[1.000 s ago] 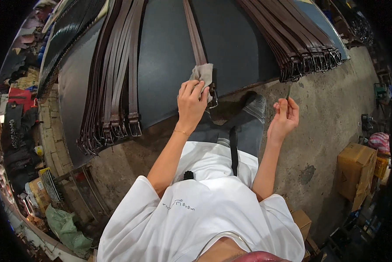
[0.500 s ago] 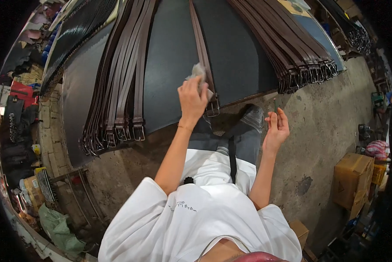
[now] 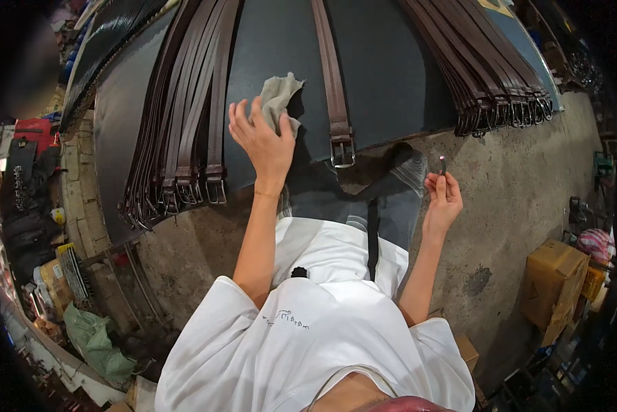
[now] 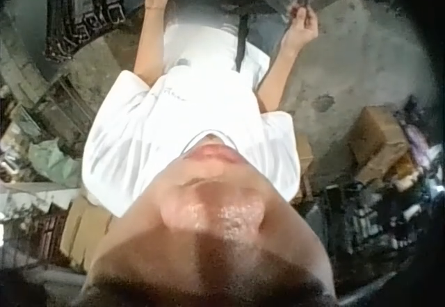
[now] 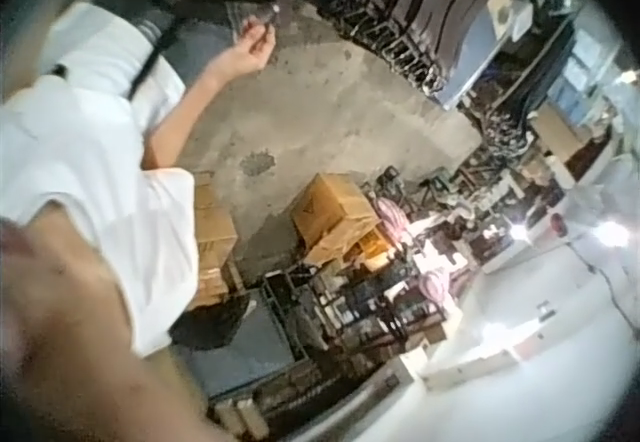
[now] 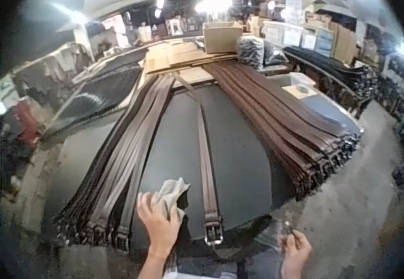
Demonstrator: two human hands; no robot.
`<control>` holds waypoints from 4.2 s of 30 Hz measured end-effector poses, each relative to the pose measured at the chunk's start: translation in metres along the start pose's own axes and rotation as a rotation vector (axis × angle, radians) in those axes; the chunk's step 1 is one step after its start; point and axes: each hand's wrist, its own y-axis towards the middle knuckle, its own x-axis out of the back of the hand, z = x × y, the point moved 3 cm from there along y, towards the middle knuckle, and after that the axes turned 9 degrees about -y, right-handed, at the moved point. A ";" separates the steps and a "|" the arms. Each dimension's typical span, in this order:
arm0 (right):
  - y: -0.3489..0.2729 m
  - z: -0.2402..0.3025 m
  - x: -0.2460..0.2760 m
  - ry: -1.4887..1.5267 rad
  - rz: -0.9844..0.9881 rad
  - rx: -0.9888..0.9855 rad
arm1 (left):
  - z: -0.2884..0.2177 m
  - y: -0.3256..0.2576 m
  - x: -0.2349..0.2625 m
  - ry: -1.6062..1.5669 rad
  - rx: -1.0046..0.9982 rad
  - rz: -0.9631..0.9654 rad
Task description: Marking and cleaning the buckle area of leather belts at a finishing station.
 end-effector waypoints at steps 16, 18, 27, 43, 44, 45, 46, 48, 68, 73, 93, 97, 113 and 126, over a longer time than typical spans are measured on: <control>0.003 0.008 -0.022 0.091 0.038 -0.022 | -0.041 -0.029 -0.005 -0.464 -0.295 0.524; 0.003 0.005 -0.024 0.071 0.065 -0.008 | -0.044 -0.027 -0.005 -0.465 -0.305 0.509; -0.001 0.015 -0.034 0.066 0.105 -0.028 | -0.039 -0.031 -0.005 -0.503 -0.238 0.514; 0.000 0.035 -0.071 0.243 0.081 -0.085 | -0.102 -0.041 -0.042 -1.664 0.967 0.987; 0.002 0.034 -0.069 0.214 0.029 -0.085 | -0.110 -0.051 -0.043 -1.722 0.984 1.000; 0.001 0.035 -0.070 0.168 0.002 -0.074 | -0.119 -0.061 -0.041 -1.770 1.025 0.940; 0.001 0.039 -0.070 0.175 -0.020 -0.078 | -0.127 -0.068 -0.039 -1.815 1.067 0.880; -0.005 0.051 -0.072 0.009 0.031 -0.107 | -0.130 -0.082 -0.043 -1.774 1.054 0.923; -0.077 0.052 0.280 -1.194 -0.448 -0.023 | -0.044 0.289 -0.268 -1.694 0.976 0.294; -0.118 0.099 0.342 -1.249 -0.686 0.007 | -0.099 0.468 -0.233 -1.674 0.630 0.133; 0.064 0.218 0.160 -1.111 -0.598 -0.162 | -0.061 0.514 -0.561 -0.504 0.355 0.104; 0.064 0.217 0.151 -1.111 -0.619 -0.054 | -0.138 0.407 -0.533 -0.373 0.039 0.383; 0.100 0.179 0.048 -0.999 -0.631 -0.077 | -0.148 0.339 -0.462 -0.810 0.233 0.525; 0.157 0.170 -0.025 -0.579 -0.510 0.108 | -0.239 0.128 -0.188 -0.944 -0.209 0.681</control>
